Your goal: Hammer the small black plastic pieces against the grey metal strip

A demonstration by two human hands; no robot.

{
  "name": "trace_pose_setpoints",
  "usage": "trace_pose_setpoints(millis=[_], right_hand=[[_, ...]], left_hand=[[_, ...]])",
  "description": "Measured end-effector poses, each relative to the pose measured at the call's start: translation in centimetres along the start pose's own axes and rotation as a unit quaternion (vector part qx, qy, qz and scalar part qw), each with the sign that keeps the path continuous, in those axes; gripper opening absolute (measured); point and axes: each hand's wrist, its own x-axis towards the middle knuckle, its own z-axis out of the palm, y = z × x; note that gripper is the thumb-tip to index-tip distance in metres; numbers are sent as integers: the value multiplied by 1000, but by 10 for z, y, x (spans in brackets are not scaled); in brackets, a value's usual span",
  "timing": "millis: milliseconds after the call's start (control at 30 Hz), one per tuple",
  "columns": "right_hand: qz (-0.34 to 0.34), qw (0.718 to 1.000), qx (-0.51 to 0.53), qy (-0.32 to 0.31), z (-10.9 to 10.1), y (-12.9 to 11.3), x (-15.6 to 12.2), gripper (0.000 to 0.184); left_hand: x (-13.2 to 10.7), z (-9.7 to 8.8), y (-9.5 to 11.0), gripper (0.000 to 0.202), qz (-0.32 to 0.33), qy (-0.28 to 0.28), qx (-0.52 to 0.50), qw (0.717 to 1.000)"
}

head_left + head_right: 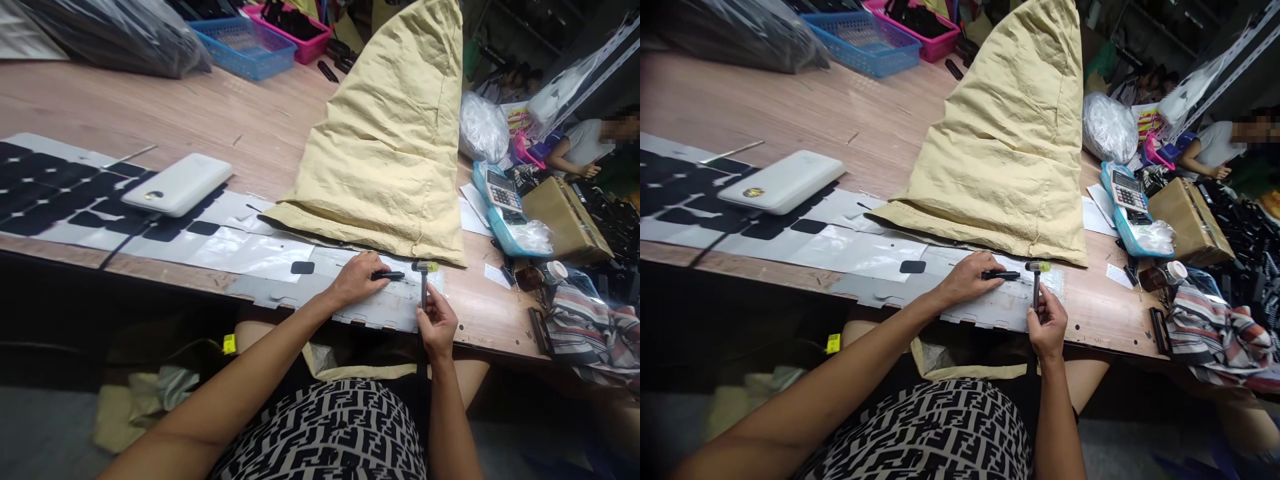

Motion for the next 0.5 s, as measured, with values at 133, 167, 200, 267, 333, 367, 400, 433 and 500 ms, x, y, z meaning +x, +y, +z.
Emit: trace_pose_setpoints(millis=[133,167,200,267,333,367,400,433,500], right_hand=[[-98,988,-108,-44,3,-19,-4,53],[-117,984,-124,-52,4,-23,-4,54],[-133,980,-137,-58,5,-25,-3,54],[-158,973,-155,-64,7,-28,-2,55],[-179,967,-168,-64,9,-28,-2,56],[-188,965,-172,-65,11,-27,-2,57],[-195,962,-177,-68,12,-26,-2,57],[-200,960,-182,-73,13,-24,-2,57],[-199,957,-194,-84,16,-22,-1,56]], left_hand=[[2,-3,-2,19,4,-8,-17,1000],[3,-4,-2,19,7,-10,-20,1000],[4,-5,-2,18,11,-11,-22,1000],[6,-6,-3,18,25,-16,-24,999],[8,-8,-5,17,43,-24,-24,999],[9,-8,-6,17,52,-27,-25,998],[9,-9,-7,17,60,-29,-27,997],[10,-9,-8,18,67,-30,-31,997],[10,-9,-9,18,78,-29,-39,996]])
